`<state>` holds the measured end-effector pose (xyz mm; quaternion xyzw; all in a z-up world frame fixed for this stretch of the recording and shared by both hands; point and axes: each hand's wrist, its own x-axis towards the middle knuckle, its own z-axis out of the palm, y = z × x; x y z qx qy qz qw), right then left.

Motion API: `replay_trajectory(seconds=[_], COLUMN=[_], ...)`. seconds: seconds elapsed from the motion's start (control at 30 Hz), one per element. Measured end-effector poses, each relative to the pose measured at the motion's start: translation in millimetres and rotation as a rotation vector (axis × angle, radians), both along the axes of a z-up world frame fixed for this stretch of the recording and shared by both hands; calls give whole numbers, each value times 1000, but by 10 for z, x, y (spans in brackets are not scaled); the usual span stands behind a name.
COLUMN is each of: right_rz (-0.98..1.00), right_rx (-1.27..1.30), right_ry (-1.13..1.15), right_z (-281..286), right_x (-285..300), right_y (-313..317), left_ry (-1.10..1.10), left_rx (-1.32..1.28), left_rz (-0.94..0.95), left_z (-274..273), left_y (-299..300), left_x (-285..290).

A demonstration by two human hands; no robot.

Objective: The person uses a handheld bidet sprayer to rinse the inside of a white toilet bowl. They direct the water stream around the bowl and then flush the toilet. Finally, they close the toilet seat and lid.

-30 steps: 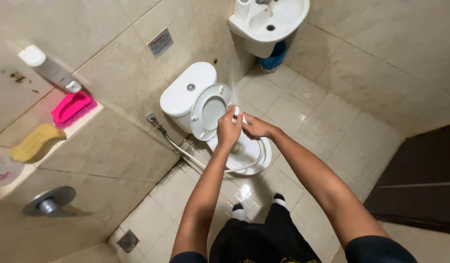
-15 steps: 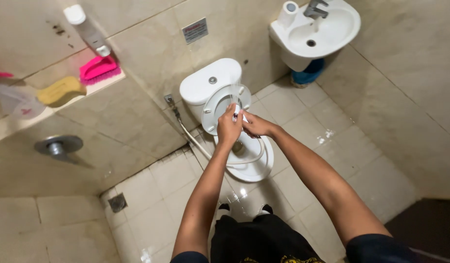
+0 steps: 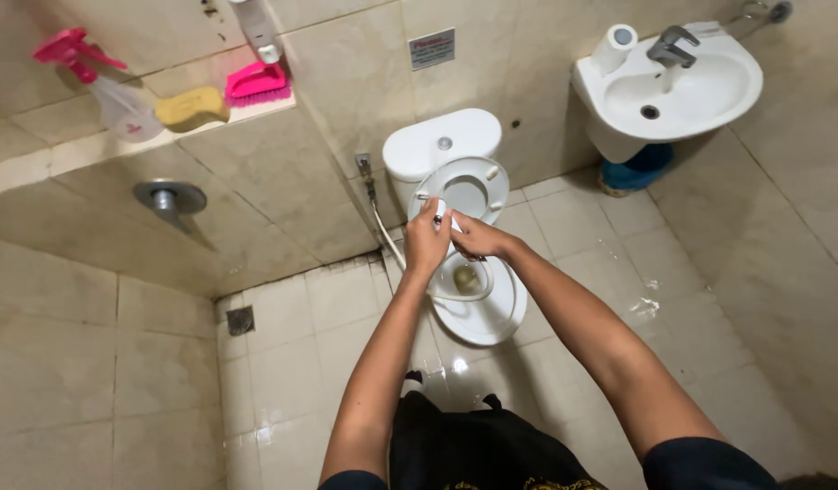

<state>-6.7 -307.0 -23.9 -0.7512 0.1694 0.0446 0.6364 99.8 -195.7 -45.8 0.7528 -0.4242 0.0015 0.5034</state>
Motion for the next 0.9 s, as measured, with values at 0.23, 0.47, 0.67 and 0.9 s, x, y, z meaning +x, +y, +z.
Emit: replay_trajectory(seconds=[0.23,0.47,0.67,0.9], right_rz=[124,224,278,334], right_rx=[-79,-20,4,14], right_ry=[-31,23,31,73], right_z=[1,25,-53,-107], right_x=[90,240,329,401], right_y=[141,397,568,703], left_ry=[86,66,54,115], left_rx=[74,44,25,41], left_rz=[105,208,272,303], left_z=[129,31,-167,-39], left_y=[301,601,795,1016], left_x=[-86,-45,11,-57])
